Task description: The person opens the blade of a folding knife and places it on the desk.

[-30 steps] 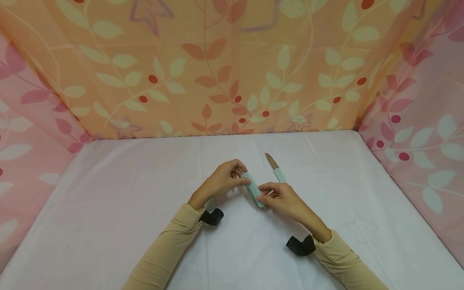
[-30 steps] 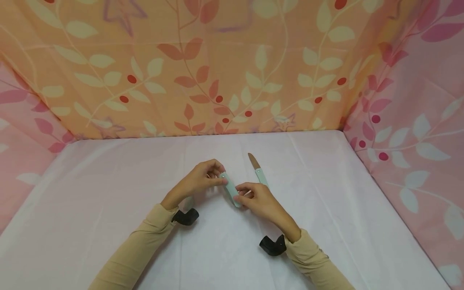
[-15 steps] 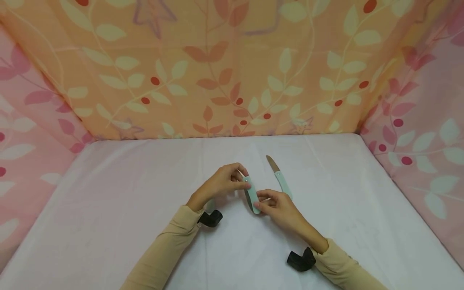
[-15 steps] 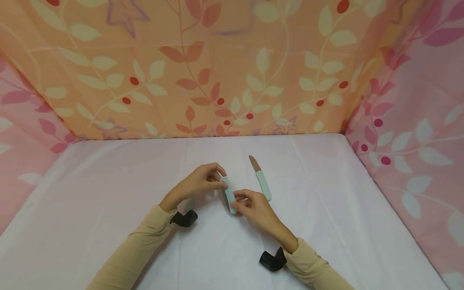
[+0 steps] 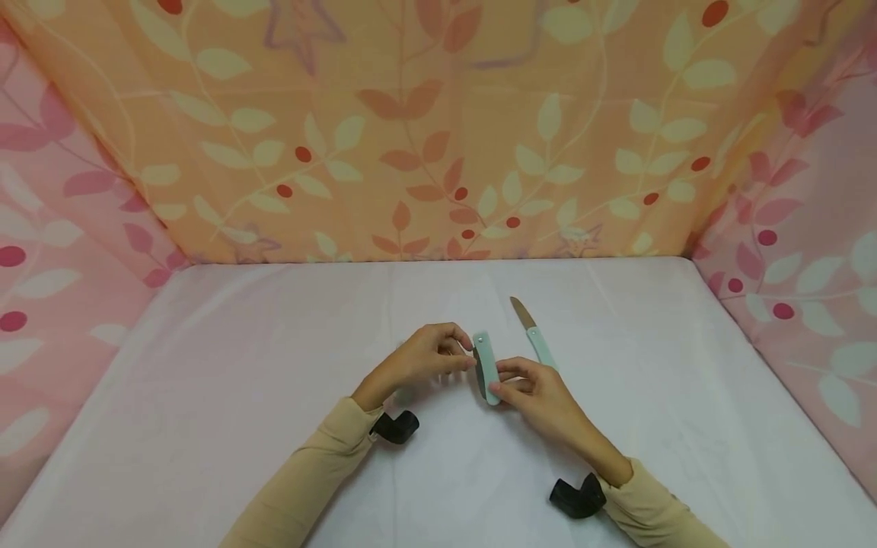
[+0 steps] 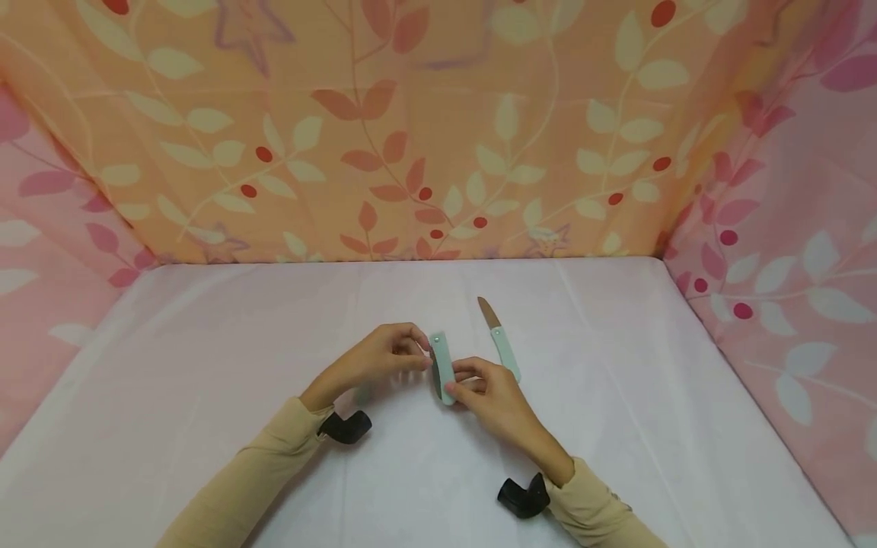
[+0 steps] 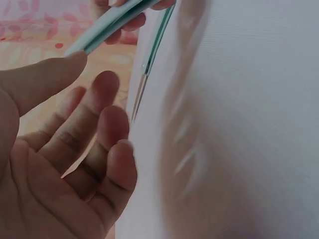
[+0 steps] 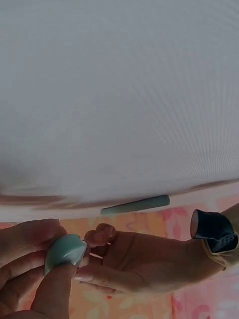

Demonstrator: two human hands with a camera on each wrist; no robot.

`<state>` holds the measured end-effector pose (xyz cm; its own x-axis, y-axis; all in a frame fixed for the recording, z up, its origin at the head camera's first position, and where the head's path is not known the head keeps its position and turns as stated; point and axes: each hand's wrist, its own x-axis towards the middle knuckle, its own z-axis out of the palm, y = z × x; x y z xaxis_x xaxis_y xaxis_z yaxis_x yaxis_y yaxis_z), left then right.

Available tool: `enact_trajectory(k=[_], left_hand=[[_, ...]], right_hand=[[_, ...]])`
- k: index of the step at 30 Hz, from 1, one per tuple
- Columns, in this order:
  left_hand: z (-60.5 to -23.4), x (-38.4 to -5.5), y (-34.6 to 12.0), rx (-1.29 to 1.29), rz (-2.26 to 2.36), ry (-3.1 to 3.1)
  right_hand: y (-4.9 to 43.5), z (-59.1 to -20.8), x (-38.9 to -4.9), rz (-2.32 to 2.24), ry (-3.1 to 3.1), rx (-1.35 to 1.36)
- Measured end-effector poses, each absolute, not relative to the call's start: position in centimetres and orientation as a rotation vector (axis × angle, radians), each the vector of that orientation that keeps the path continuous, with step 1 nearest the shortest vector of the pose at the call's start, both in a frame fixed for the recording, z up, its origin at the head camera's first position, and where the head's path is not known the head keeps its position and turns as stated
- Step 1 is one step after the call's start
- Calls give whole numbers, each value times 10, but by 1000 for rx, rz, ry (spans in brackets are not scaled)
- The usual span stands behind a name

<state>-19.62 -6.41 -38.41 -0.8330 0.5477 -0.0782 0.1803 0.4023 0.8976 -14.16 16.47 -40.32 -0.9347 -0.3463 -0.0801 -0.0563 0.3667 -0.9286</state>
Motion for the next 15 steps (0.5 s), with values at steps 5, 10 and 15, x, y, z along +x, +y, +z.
enact_trajectory(k=[5, 10, 15], left_hand=[[-386, -192, -59, 668, 1361, 2256], [-387, -188, -55, 689, 1384, 2203], [-389, -188, -53, 701, 1412, 2191]], right_hand=[[169, -399, -142, -1604, 2380, -343], [170, -396, -144, -1608, 2378, -349], [169, -394, -144, -1641, 2331, -366]])
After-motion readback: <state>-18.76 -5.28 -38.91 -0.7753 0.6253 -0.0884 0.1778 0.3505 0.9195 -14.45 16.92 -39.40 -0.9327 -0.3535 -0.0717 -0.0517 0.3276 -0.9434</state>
